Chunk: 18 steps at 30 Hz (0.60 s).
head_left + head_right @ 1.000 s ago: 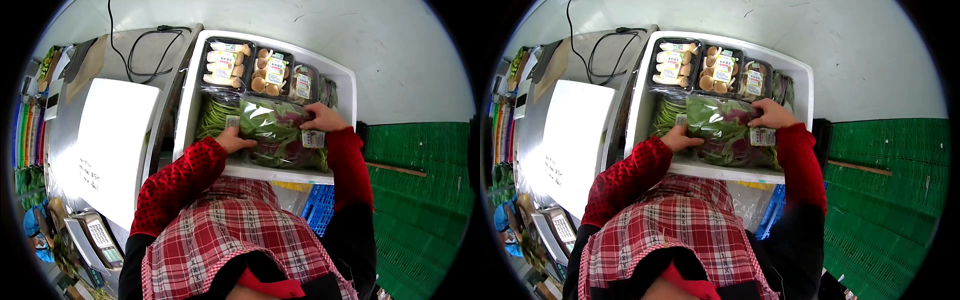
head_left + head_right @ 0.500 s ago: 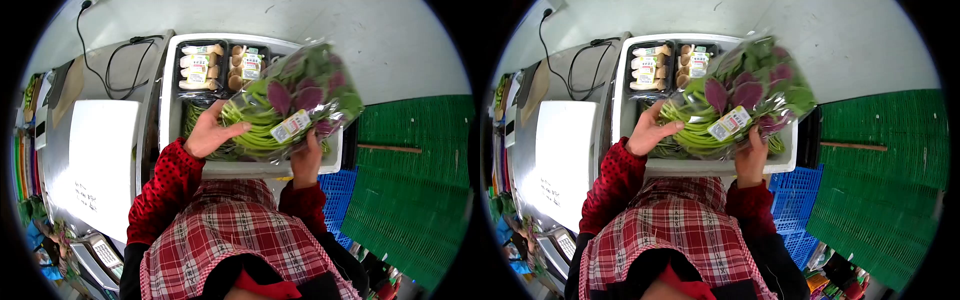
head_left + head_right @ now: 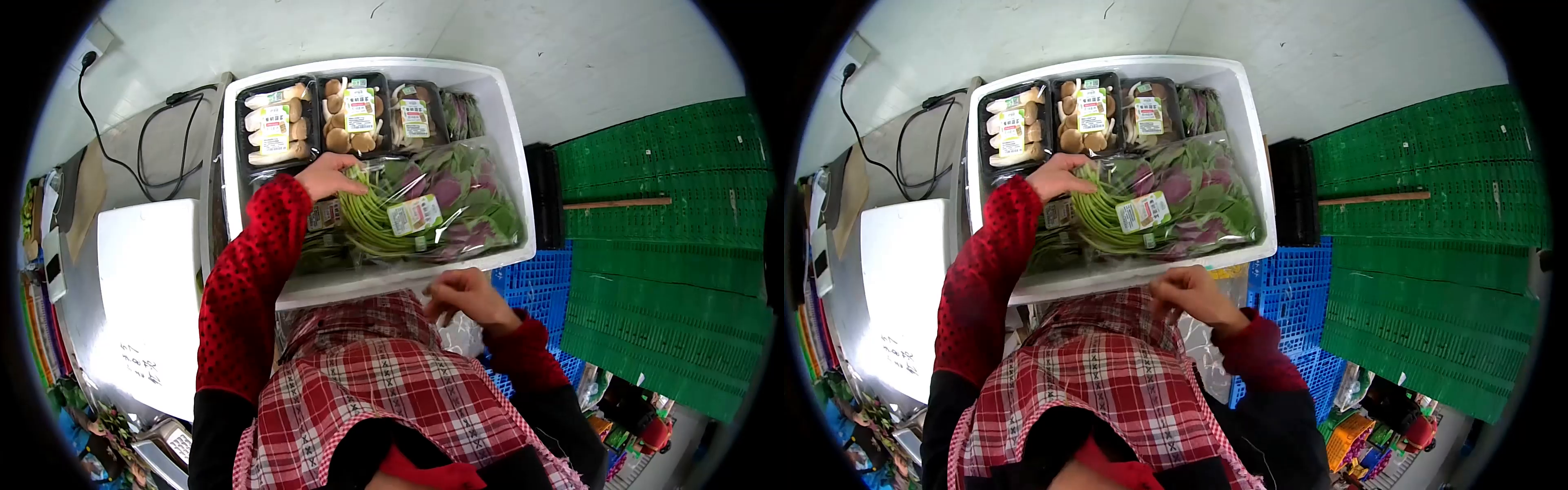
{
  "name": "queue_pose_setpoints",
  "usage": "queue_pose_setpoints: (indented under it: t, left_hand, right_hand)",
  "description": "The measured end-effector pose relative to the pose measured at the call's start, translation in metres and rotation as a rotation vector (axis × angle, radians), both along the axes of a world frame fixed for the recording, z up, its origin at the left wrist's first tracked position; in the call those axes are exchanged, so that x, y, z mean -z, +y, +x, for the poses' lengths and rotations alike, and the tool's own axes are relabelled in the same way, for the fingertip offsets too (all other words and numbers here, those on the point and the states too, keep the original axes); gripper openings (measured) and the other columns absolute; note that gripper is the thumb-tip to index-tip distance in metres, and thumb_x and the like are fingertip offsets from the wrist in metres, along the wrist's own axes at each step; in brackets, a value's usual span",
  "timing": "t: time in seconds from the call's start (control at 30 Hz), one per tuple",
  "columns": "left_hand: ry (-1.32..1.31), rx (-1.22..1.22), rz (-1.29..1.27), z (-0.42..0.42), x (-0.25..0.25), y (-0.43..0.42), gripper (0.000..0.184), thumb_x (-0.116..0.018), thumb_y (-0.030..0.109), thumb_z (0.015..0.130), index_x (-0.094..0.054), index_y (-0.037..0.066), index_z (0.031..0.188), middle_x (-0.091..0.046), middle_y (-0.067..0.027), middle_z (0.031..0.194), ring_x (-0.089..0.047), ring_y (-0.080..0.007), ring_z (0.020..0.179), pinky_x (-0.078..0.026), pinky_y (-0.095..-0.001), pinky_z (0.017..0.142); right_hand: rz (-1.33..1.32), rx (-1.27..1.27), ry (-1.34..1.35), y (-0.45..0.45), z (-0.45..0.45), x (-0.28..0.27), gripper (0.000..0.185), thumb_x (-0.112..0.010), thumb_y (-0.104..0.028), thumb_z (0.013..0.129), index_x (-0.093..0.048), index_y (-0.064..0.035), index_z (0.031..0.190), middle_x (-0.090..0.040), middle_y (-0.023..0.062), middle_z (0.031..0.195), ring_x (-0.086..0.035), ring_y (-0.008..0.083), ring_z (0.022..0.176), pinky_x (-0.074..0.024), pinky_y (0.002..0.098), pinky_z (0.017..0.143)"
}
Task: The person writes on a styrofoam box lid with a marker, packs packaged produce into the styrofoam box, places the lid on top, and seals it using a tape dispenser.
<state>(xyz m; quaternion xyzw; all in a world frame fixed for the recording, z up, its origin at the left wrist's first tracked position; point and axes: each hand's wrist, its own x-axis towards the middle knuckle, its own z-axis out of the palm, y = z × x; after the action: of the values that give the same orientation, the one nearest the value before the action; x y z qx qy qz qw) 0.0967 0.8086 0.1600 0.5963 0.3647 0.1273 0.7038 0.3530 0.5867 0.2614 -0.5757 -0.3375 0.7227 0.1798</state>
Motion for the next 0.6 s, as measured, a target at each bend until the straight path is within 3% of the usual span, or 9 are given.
queue_pose_setpoints:
  t: [0.07,0.13,0.2,0.23,0.27,0.3,0.33,0.4,0.6]
  left_hand:
    - [0.205,0.064,0.303,0.020,0.003,-0.005,0.034,-0.075,0.014,0.077,-0.066,-0.002,0.106,-0.069,-0.0073,0.090,-0.062,-0.0128,0.084,-0.049,-0.0286,0.077]
    - [0.398,-0.179,0.449,0.033,0.012,-0.018,0.038,-0.075,0.020,0.076,-0.066,-0.005,0.103,-0.069,-0.0120,0.088,-0.065,-0.0230,0.081,-0.050,-0.0323,0.078]
    - [0.489,-0.273,0.591,0.032,-0.010,-0.040,0.043,-0.076,0.025,0.075,-0.065,-0.005,0.104,-0.068,-0.0147,0.091,-0.065,-0.0270,0.084,-0.050,-0.0347,0.078]
    - [0.578,-0.376,0.739,0.032,-0.018,-0.052,0.049,-0.077,0.029,0.074,-0.064,-0.006,0.105,-0.068,-0.0175,0.094,-0.065,-0.0311,0.087,-0.050,-0.0370,0.079]
    - [0.600,-0.496,1.033,0.036,-0.020,-0.068,0.062,-0.080,0.035,0.070,-0.058,-0.005,0.113,-0.064,-0.0207,0.109,-0.061,-0.0354,0.101,-0.049,-0.0422,0.085]
    - [0.485,-0.372,1.190,0.034,-0.034,-0.081,0.084,-0.076,0.049,0.072,-0.046,-0.002,0.131,-0.050,-0.0235,0.134,-0.046,-0.0381,0.126,-0.040,-0.0480,0.100]
    - [0.493,-0.367,1.192,0.041,-0.033,-0.094,0.084,-0.076,0.049,0.072,-0.046,-0.002,0.131,-0.050,-0.0235,0.134,-0.046,-0.0381,0.126,-0.040,-0.0480,0.100]
    - [0.380,0.034,1.248,0.056,-0.023,-0.113,0.099,-0.067,0.064,0.074,-0.035,0.000,0.142,-0.032,-0.0215,0.149,-0.026,-0.0388,0.140,-0.020,-0.0550,0.113]
    - [0.669,0.379,1.163,0.054,0.012,-0.109,0.113,-0.048,0.081,0.075,-0.021,0.001,0.150,-0.017,-0.0193,0.157,-0.010,-0.0374,0.146,-0.007,-0.0546,0.117]
  right_hand:
    - [0.444,-0.041,-0.399,0.007,0.018,-0.007,0.016,-0.066,-0.019,0.090,-0.067,-0.0031,0.093,-0.070,0.0075,0.079,-0.068,0.0194,0.067,-0.0533,0.0290,0.058]
    - [1.255,-0.005,-1.010,0.043,0.039,0.009,0.022,-0.071,-0.020,0.084,-0.067,-0.0058,0.101,-0.069,0.0117,0.095,-0.068,0.0278,0.086,-0.0541,0.0351,0.071]
    - [1.378,-0.234,-1.194,0.080,0.058,0.013,0.050,-0.073,-0.033,0.082,-0.059,-0.0087,0.123,-0.056,0.0202,0.127,-0.053,0.0377,0.118,-0.0446,0.0458,0.095]
    - [1.381,-0.229,-1.193,0.091,0.066,0.021,0.050,-0.073,-0.033,0.082,-0.059,-0.0087,0.123,-0.056,0.0202,0.127,-0.053,0.0377,0.118,-0.0446,0.0457,0.095]
    - [1.315,-0.310,-1.226,0.098,0.074,0.040,0.063,-0.070,-0.042,0.083,-0.050,-0.0107,0.133,-0.043,0.0218,0.137,-0.041,0.0396,0.127,-0.0351,0.0487,0.102]
    - [1.242,-0.393,-1.253,0.102,0.078,0.059,0.076,-0.067,-0.050,0.083,-0.041,-0.0126,0.143,-0.031,0.0234,0.148,-0.030,0.0414,0.135,-0.0257,0.0516,0.109]
    - [1.243,-0.386,-1.246,0.104,0.080,0.078,0.076,-0.067,-0.050,0.083,-0.041,-0.0126,0.143,-0.031,0.0234,0.148,-0.030,0.0414,0.135,-0.0257,0.0516,0.109]
    - [1.016,-0.319,-1.177,0.108,0.084,0.105,0.087,-0.060,-0.062,0.082,-0.031,-0.0144,0.148,-0.023,0.0256,0.151,-0.022,0.0446,0.138,-0.0174,0.0548,0.112]
    - [0.926,-0.438,-1.199,0.109,0.084,0.124,0.085,-0.047,-0.068,0.087,-0.030,-0.0121,0.148,-0.020,0.0272,0.152,-0.021,0.0450,0.139,-0.0154,0.0561,0.112]
